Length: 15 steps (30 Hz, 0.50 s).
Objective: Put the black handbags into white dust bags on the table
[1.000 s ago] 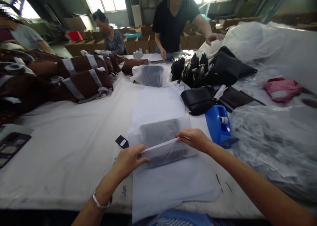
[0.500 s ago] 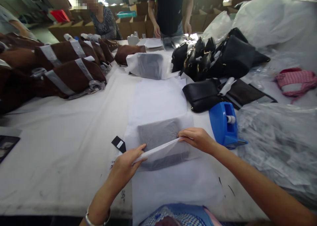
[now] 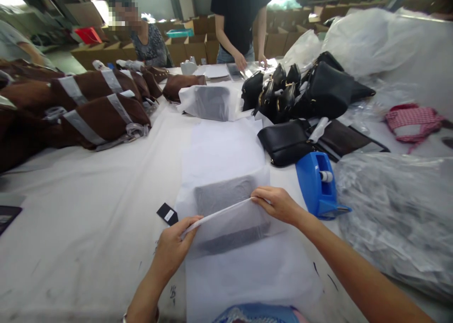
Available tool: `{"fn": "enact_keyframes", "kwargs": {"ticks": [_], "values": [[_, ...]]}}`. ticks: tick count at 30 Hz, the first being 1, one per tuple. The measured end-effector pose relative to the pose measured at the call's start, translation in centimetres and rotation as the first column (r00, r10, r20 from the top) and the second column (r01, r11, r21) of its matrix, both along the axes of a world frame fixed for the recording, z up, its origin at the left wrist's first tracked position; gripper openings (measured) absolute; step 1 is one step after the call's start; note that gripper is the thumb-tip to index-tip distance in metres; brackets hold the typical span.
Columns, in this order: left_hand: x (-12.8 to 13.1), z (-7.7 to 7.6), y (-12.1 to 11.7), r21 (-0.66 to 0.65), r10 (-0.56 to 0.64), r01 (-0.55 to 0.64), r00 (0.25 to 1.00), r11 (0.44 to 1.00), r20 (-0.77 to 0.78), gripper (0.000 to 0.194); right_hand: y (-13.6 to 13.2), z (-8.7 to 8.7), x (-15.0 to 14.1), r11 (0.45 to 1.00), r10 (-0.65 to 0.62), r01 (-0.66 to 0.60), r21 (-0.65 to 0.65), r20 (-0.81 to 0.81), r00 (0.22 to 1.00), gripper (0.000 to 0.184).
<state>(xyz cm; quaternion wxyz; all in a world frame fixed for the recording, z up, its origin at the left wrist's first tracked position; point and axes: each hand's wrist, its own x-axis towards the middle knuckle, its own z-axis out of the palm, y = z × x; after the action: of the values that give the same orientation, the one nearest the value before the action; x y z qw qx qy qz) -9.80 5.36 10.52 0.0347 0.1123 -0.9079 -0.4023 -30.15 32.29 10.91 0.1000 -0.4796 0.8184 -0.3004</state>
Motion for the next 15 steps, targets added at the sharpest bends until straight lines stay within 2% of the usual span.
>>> {"fn": "enact_keyframes", "kwargs": {"ticks": [3, 6, 8, 9, 11, 12, 13, 15], "values": [[-0.2, 0.0, 0.2, -0.019, 0.053, -0.054, 0.998, 0.998, -0.024, 0.026, -0.2, 0.1, 0.0, 1.000, -0.030, 0.030, 0.001, -0.009, 0.999, 0.026], [-0.5, -0.2, 0.4, -0.139, 0.138, -0.147, 0.988, 0.979, -0.073, 0.024, -0.4, -0.1, 0.0, 0.998, -0.064, 0.065, 0.021, -0.046, 0.997, 0.025], [-0.7, -0.2, 0.9, -0.282, 0.210, -0.266, 0.954, 0.922, -0.212, 0.021, -0.6, -0.3, 0.0, 0.995, -0.087, 0.091, 0.043, -0.079, 0.993, 0.024], [-0.7, -0.1, 1.4, -0.353, 0.236, -0.346, 0.918, 0.870, -0.318, 0.019, -0.7, -0.3, 0.0, 0.993, -0.100, 0.105, 0.054, -0.094, 0.991, 0.024], [-0.8, 0.1, 3.0, -0.435, 0.198, -0.460, 0.828, 0.774, -0.524, 0.016, -0.8, -0.4, 0.2, 0.989, -0.118, 0.127, 0.070, -0.118, 0.986, 0.024], [-0.8, 0.1, 4.0, -0.456, 0.127, -0.445, 0.808, 0.771, -0.575, 0.018, -0.9, -0.4, 0.3, 0.988, -0.125, 0.135, 0.073, -0.129, 0.984, 0.025], [-0.9, 0.1, 5.2, -0.479, 0.034, -0.374, 0.814, 0.794, -0.580, 0.022, -0.9, -0.4, 0.4, 0.987, -0.130, 0.141, 0.073, -0.139, 0.982, 0.025], [-1.2, -0.4, 7.5, -0.530, -0.160, -0.139, 0.864, 0.837, -0.478, 0.028, -1.0, -0.6, 0.4, 0.986, -0.137, 0.149, 0.069, -0.160, 0.978, 0.026]]}}
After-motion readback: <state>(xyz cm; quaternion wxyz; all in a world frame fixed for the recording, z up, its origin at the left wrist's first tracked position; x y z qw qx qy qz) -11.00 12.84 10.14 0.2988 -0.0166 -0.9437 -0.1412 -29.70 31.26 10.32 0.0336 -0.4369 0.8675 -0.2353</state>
